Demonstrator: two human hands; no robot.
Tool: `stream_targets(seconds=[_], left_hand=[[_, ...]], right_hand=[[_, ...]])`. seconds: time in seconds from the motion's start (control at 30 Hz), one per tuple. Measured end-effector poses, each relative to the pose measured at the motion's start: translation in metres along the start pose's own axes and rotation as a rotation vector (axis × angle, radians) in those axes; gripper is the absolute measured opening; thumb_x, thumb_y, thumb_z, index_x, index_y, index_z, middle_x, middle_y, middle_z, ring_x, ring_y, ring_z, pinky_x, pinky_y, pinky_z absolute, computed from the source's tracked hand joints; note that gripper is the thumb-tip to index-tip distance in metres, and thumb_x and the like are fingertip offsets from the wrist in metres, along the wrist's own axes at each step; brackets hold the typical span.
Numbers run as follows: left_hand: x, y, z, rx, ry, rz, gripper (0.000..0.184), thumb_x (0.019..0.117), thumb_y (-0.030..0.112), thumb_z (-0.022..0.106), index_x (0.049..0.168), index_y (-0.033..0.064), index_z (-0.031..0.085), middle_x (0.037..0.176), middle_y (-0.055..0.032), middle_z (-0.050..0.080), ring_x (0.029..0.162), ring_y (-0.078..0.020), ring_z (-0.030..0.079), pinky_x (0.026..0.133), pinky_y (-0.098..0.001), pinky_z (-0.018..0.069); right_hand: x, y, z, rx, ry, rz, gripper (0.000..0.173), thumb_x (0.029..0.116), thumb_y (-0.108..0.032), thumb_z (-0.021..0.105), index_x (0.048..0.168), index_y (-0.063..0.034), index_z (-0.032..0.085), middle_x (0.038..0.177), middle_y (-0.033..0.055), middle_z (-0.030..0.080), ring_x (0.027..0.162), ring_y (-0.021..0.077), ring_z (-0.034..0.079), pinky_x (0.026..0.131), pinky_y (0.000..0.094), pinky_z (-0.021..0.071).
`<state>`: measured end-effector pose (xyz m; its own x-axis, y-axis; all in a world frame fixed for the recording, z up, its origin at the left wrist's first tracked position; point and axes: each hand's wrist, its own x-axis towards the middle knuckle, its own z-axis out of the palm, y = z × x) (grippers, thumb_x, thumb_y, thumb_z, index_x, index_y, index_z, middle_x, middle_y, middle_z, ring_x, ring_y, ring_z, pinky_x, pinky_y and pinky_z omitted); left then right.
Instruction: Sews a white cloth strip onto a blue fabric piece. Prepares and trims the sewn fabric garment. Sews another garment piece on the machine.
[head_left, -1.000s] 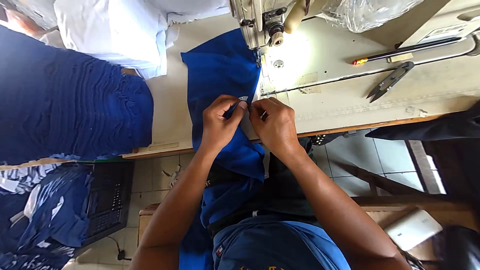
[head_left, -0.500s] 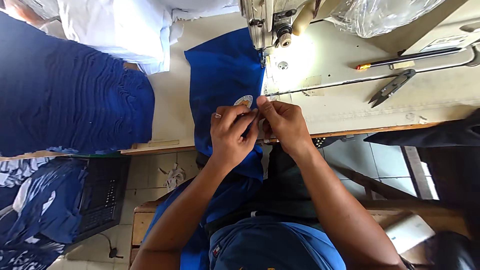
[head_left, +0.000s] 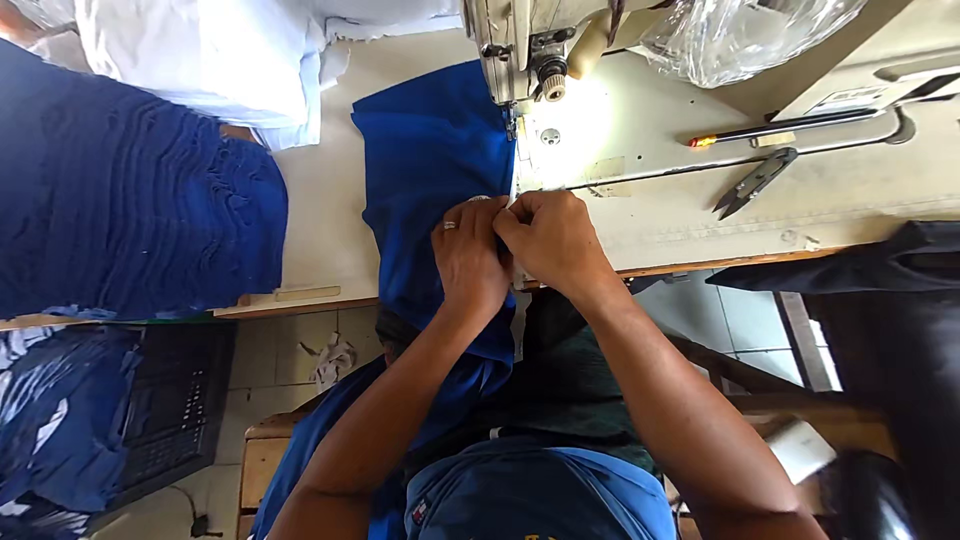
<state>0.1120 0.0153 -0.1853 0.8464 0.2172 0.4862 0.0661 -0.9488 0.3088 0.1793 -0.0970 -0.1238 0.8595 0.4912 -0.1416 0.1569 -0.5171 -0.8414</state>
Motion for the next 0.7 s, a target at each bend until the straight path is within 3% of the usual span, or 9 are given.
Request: stream_targets(seconds=[0.07, 0.13, 0.27, 0.33, 0.4, 0.47, 0.6, 0.7], left_hand=[[0.01, -0.011, -0.001, -0.042, 0.043, 0.034, 0.022, 0.0978, 0.011, 0.06, 0.116, 0.009, 0.073, 0.111, -0.0116, 0.072, 0.112, -0.0329, 0.063, 0.093, -0.0504, 0.0469], [0.019, -0.024, -0.001, -0.105, 0.097, 0.083, 0.022, 0.0948, 0.006, 0.064, 0.113, 0.0086, 0.075, 0.109, -0.0125, 0.073, 0.108, -0.0314, 0.066, 0.091, -0.0482, 0.0496], [0.032, -0.042, 0.0, -0.194, 0.133, 0.153, 0.019, 0.0999, 0.008, 0.063, 0.114, 0.0026, 0.075, 0.111, -0.0162, 0.073, 0.107, -0.0289, 0.069, 0.093, -0.0429, 0.0526], [0.036, -0.044, -0.003, -0.25, 0.119, 0.177, 0.02, 0.0993, 0.004, 0.062, 0.115, -0.0006, 0.074, 0.111, -0.0182, 0.073, 0.108, -0.0277, 0.069, 0.096, -0.0385, 0.0537], [0.035, -0.041, -0.013, -0.313, 0.037, 0.135, 0.023, 0.1007, 0.001, 0.058, 0.121, -0.0039, 0.069, 0.118, -0.0201, 0.069, 0.114, -0.026, 0.067, 0.101, -0.034, 0.0523], [0.035, -0.039, -0.015, -0.395, 0.0, 0.055, 0.025, 0.1033, 0.002, 0.053, 0.123, -0.006, 0.065, 0.119, -0.0197, 0.067, 0.113, -0.0207, 0.066, 0.099, -0.0291, 0.052], [0.04, -0.037, 0.002, -0.692, 0.062, -0.193, 0.029, 0.1063, 0.007, 0.04, 0.117, -0.0055, 0.063, 0.104, -0.0063, 0.067, 0.098, -0.0023, 0.065, 0.09, -0.0222, 0.0537], [0.051, -0.037, 0.01, -0.718, 0.083, -0.141, 0.021, 0.1061, 0.012, 0.046, 0.11, -0.0023, 0.061, 0.093, 0.0002, 0.065, 0.086, 0.0011, 0.064, 0.08, -0.0205, 0.0551]], right_hand=[[0.003, 0.008, -0.003, 0.018, -0.039, -0.084, 0.028, 0.1006, -0.029, 0.059, 0.083, -0.011, 0.07, 0.068, -0.0018, 0.061, 0.06, 0.0085, 0.058, 0.057, 0.0327, 0.0472], [0.01, 0.018, -0.015, -0.048, -0.05, -0.193, 0.036, 0.1059, -0.033, 0.055, 0.092, -0.0058, 0.073, 0.078, 0.0048, 0.069, 0.07, 0.015, 0.066, 0.067, 0.0393, 0.0548], [0.058, 0.043, -0.026, -0.301, 0.187, -0.564, 0.027, 0.1043, -0.012, 0.052, 0.116, -0.005, 0.076, 0.106, 0.0122, 0.074, 0.094, 0.0271, 0.072, 0.085, 0.043, 0.0575], [0.087, 0.052, -0.024, -0.386, 0.18, -0.739, 0.031, 0.1023, -0.006, 0.051, 0.123, -0.0071, 0.075, 0.122, 0.0112, 0.074, 0.107, 0.0303, 0.07, 0.093, 0.0426, 0.0543], [0.104, 0.057, -0.023, -0.421, 0.138, -0.817, 0.028, 0.1015, -0.008, 0.054, 0.118, -0.009, 0.077, 0.119, 0.0101, 0.074, 0.106, 0.031, 0.069, 0.09, 0.0435, 0.0543], [0.111, 0.059, -0.023, -0.414, 0.129, -0.851, 0.023, 0.1009, -0.011, 0.057, 0.11, -0.0091, 0.078, 0.11, 0.0103, 0.075, 0.102, 0.031, 0.069, 0.087, 0.0439, 0.0549], [0.109, 0.063, -0.02, -0.409, 0.15, -0.844, 0.021, 0.1012, -0.02, 0.06, 0.106, -0.0093, 0.077, 0.107, 0.0093, 0.075, 0.101, 0.0305, 0.067, 0.085, 0.0431, 0.0522], [0.109, 0.063, -0.018, -0.424, 0.163, -0.833, 0.022, 0.1012, -0.023, 0.06, 0.103, -0.0093, 0.077, 0.102, 0.0089, 0.074, 0.097, 0.0301, 0.067, 0.081, 0.0426, 0.0504]])
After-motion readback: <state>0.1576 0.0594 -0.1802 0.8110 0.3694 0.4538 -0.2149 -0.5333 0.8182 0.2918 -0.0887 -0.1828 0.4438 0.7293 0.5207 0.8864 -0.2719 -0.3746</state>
